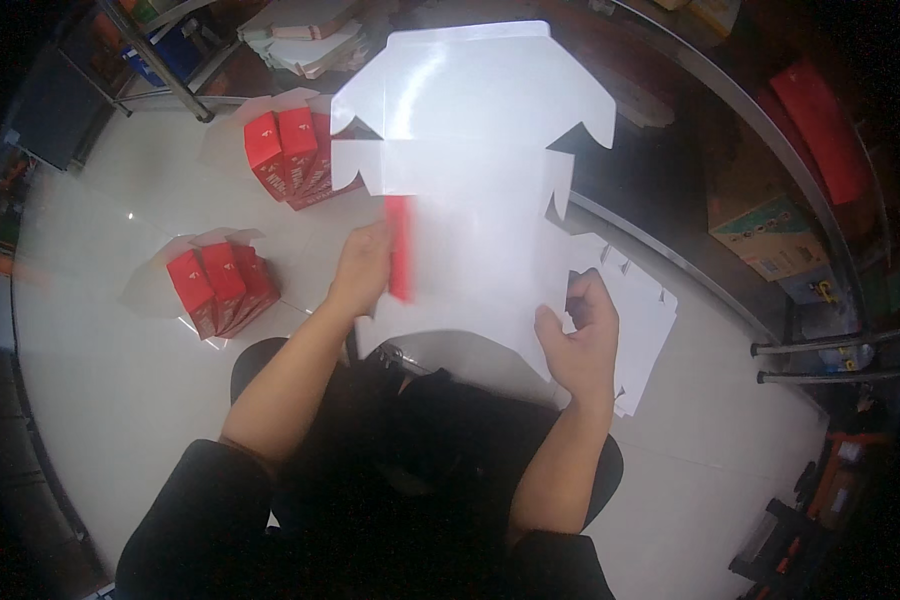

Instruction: The person sits on the floor and assembles small red and white cardboard boxes. They fold the flat white cardboard pieces into box shapes and insert red printed cardboard inserts into the white boxes. The person handles the boxes one at a time, folding the flaps and stacking the finished boxes.

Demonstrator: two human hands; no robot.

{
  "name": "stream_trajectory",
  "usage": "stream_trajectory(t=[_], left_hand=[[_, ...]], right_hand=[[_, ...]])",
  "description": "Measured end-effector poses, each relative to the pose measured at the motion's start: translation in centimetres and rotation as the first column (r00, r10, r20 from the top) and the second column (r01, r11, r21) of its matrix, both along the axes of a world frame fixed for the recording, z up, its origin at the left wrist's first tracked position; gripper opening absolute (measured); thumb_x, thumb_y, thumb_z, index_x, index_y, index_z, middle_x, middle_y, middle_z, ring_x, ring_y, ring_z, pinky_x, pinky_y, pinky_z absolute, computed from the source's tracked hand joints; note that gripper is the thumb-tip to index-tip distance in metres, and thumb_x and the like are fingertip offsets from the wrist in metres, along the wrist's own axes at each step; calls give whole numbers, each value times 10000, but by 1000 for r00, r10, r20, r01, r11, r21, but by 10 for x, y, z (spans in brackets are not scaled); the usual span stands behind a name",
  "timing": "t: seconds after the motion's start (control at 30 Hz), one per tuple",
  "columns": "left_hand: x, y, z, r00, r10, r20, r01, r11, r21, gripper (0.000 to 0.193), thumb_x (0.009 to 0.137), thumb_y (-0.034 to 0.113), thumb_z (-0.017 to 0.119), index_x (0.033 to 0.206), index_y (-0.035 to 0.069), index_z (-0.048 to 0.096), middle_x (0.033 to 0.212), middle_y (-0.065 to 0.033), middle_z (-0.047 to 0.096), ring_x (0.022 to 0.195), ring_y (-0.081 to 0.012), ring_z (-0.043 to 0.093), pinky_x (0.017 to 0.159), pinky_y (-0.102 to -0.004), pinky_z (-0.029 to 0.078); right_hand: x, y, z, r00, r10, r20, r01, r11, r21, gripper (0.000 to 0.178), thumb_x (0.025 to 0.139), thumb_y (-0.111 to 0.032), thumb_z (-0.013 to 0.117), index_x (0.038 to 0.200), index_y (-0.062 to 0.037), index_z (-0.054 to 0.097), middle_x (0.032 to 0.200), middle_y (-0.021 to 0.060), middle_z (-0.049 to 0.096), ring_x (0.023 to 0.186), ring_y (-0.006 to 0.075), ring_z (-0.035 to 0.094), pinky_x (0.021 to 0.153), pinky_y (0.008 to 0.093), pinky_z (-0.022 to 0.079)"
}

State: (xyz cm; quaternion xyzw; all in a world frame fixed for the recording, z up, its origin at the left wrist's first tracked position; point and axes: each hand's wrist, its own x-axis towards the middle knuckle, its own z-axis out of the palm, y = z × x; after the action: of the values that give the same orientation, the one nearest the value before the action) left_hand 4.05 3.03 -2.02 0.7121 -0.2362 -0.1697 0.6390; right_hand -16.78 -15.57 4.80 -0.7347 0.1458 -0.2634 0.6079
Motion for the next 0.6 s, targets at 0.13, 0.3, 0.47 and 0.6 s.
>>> stream_trajectory(t=[0.13, 0.3, 0.47, 0.6], left_hand=[[-2, -3, 31, 991, 50, -123, -30, 986, 164, 612, 1039, 475, 476, 719, -33, 595, 628, -80, 563, 635, -134, 516, 624, -319, 440], [-15, -6, 33, 994, 85, 72, -88, 996, 29, 637, 1030, 495, 481, 710, -43, 598, 609, -77, 560, 613, -133, 520, 601, -324, 439], [-26, -8, 29, 990, 100, 96, -99, 995, -15, 620, 1035, 458, 498, 695, -52, 594, 579, -56, 538, 579, -125, 505, 567, -318, 431], [-34, -8, 22, 990, 8, 142, 1, 998, -60, 606, 1049, 421, 484, 675, -47, 578, 576, -54, 536, 569, -122, 492, 550, -302, 420]], right_hand=[[-7, -5, -2, 998, 62, 23, -64, 995, 77, 249, 797, 43, 658, 878, -72, 452, 992, 29, 574, 947, 130, 518, 925, 287, 407], [-3, -7, -14, 980, 64, 188, -144, 883, 447, 209, 961, -132, 578, 1127, -6, 556, 1130, 91, 607, 1090, 162, 519, 964, 305, 402], [3, 9, 2, 955, -208, -213, 264, 923, 280, 454, 1066, -337, 425, 1313, 28, 534, 1151, 100, 635, 1117, 162, 555, 952, 278, 426], [10, 8, -8, 986, -27, -167, 48, 991, 124, 547, 1060, -470, 426, 1264, 18, 565, 1068, 67, 654, 1030, 135, 579, 947, 267, 437]])
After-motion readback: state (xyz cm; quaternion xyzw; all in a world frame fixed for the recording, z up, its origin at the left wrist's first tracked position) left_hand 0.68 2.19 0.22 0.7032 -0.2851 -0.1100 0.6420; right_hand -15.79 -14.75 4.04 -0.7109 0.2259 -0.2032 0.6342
